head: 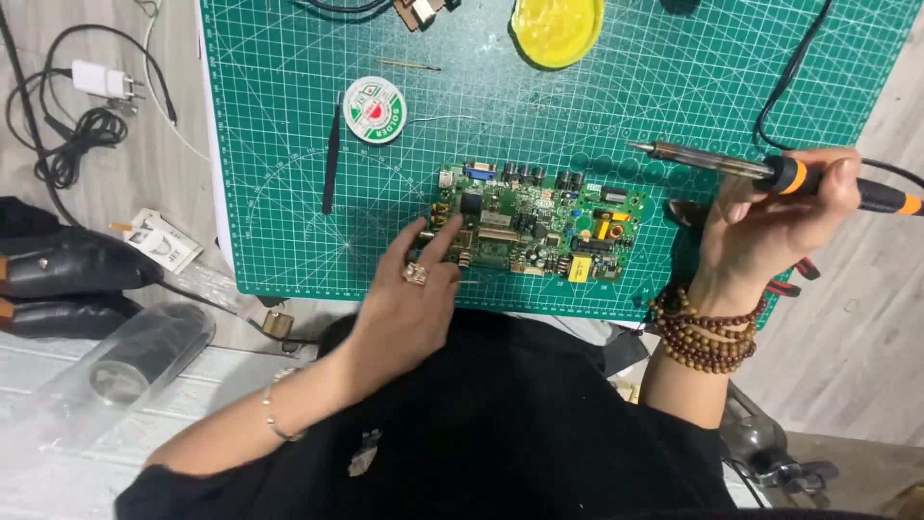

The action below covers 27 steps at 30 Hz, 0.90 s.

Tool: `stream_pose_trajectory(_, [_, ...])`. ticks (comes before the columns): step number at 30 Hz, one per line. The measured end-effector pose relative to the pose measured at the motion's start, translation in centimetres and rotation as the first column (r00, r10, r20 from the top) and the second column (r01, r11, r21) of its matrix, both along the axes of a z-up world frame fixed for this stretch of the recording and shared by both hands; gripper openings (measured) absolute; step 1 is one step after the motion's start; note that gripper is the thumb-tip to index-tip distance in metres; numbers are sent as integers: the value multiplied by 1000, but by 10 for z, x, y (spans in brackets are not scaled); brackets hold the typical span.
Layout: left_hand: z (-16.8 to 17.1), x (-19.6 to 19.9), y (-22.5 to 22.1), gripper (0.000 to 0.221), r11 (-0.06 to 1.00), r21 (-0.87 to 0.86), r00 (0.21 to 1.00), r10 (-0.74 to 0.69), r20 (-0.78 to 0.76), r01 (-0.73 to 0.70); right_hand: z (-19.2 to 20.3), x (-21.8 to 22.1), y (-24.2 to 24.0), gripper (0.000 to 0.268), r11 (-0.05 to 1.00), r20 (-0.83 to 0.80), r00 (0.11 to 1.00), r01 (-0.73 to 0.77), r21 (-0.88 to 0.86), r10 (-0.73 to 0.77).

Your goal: Desoldering components from a printed circuit board using a soldering iron and flux.

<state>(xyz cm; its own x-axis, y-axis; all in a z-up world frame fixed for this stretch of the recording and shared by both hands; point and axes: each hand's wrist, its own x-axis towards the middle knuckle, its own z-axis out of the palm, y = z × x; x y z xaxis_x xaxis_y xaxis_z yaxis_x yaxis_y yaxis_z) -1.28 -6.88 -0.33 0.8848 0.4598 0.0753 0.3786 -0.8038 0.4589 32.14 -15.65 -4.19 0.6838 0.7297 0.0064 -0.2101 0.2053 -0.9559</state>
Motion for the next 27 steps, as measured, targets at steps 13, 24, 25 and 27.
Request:
stream_pose_trajectory(13, [34,31,37,13,911,-410,991,91,97,-44,-5,3,-14,25,999,160,986,40,29,-45])
stream_pose_trajectory(24, [-8,67,110,5,805,-485,929,-211,306,342,-1,-21,-16,23,994,354,935,63,-88,-28])
stream_pose_trajectory(25, [-5,69,111,6,810,-457,914,-224,340,368,-4,-20,-15,23,996,374,927,55,-68,-26])
stream_pose_trajectory(27, [-2,70,111,7,809,-437,897,-232,377,393,-5,-19,-13,24,997,395,919,46,-59,-19])
